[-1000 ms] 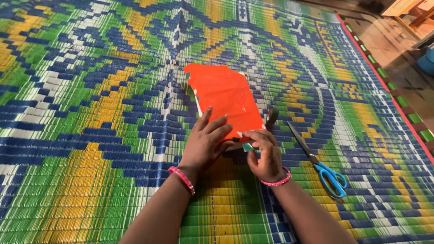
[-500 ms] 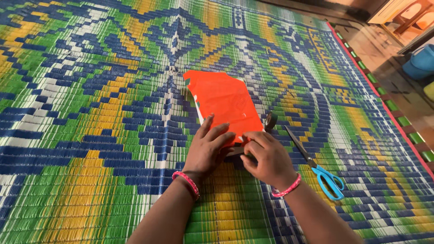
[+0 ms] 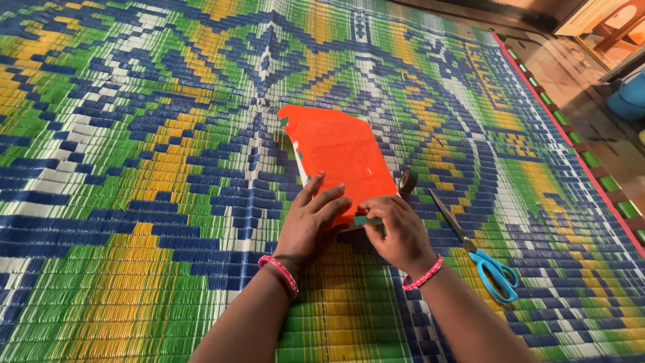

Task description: The person wraps a book with orange paper, folding the edges and securing them with green tape. They use scissors to cut tape and smooth the cover, then flip the book to finish the other side.

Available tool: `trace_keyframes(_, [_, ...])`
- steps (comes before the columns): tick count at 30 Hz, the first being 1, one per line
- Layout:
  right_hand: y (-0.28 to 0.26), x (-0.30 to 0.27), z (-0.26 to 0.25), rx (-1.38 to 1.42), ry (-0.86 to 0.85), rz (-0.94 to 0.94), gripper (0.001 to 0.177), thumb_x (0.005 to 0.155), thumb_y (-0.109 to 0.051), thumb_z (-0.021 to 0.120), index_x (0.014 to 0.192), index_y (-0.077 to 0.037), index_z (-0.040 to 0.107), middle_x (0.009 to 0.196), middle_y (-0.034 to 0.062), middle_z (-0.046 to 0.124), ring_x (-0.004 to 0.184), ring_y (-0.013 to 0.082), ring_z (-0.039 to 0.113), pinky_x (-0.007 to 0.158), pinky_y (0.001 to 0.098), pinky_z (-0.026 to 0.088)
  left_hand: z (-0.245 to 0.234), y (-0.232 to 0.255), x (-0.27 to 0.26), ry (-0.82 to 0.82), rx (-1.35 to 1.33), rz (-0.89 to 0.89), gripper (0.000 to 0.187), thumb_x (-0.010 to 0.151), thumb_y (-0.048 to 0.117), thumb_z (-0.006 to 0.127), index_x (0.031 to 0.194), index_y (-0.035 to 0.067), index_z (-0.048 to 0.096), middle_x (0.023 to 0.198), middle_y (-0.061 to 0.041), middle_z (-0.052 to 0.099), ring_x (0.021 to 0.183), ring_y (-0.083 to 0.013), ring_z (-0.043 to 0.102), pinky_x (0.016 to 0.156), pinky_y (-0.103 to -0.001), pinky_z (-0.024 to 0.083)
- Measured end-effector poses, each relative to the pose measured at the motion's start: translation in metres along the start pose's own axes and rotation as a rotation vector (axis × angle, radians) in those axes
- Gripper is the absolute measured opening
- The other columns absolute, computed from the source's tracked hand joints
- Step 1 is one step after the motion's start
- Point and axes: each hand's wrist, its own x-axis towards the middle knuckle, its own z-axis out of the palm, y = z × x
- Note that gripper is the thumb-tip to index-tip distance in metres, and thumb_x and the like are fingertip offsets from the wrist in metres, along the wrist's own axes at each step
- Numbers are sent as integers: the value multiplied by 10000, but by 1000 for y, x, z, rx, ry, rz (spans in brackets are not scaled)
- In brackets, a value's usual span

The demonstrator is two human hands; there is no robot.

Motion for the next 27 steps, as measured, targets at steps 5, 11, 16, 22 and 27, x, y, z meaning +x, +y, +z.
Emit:
trace_keyframes(5, [3, -4, 16, -111, 117, -172, 523, 719, 66, 773, 1083, -124, 449, 1125, 78, 642, 1059, 314, 635, 922, 454, 500, -1, 0, 0, -3, 15, 12, 431, 773, 134, 805, 1188, 150, 693, 1394, -55, 635, 1444, -423, 433, 1136, -498, 433])
trace_keyframes(11, [7, -5, 23, -139, 210, -261, 504, 756, 81, 750, 1075, -136, 425, 1062, 35, 634, 982, 262, 634, 838, 414, 480, -3, 1, 1, -11, 18, 22, 501, 716, 135, 823, 1196, 146, 680, 1390, -62, 635, 1430, -431, 440, 1127, -504, 437])
trace_keyframes(16, [11, -7, 28, -141, 237, -289, 497, 783, 74, 742, 1084, -134, 405, 1024, 28, 653, 919, 251, 639, 796, 382, 489, -3, 1, 1, 6, -3, 22, 511, 721, 187, 849, 1202, 149, 679, 1379, -53, 639, 1419, -429, 453, 1117, -503, 449])
trace_keyframes(22, [15, -12, 32, -142, 257, -307, 504, 789, 96, 740, 1082, -132, 398, 1023, 22, 679, 901, 228, 646, 770, 374, 477, 0, 0, 1, 15, 17, 23, 471, 751, 214, 851, 1185, 147, 682, 1363, -46, 654, 1401, -439, 469, 1079, -502, 471])
trace_keyframes(27, [16, -12, 31, -143, 258, -354, 490, 747, 104, 736, 1046, -128, 427, 1002, 20, 680, 923, 242, 681, 764, 373, 513, 2, -3, 0, 20, 16, 43, 456, 763, 208, 842, 1183, 135, 680, 1360, -58, 653, 1396, -444, 474, 1097, -500, 472])
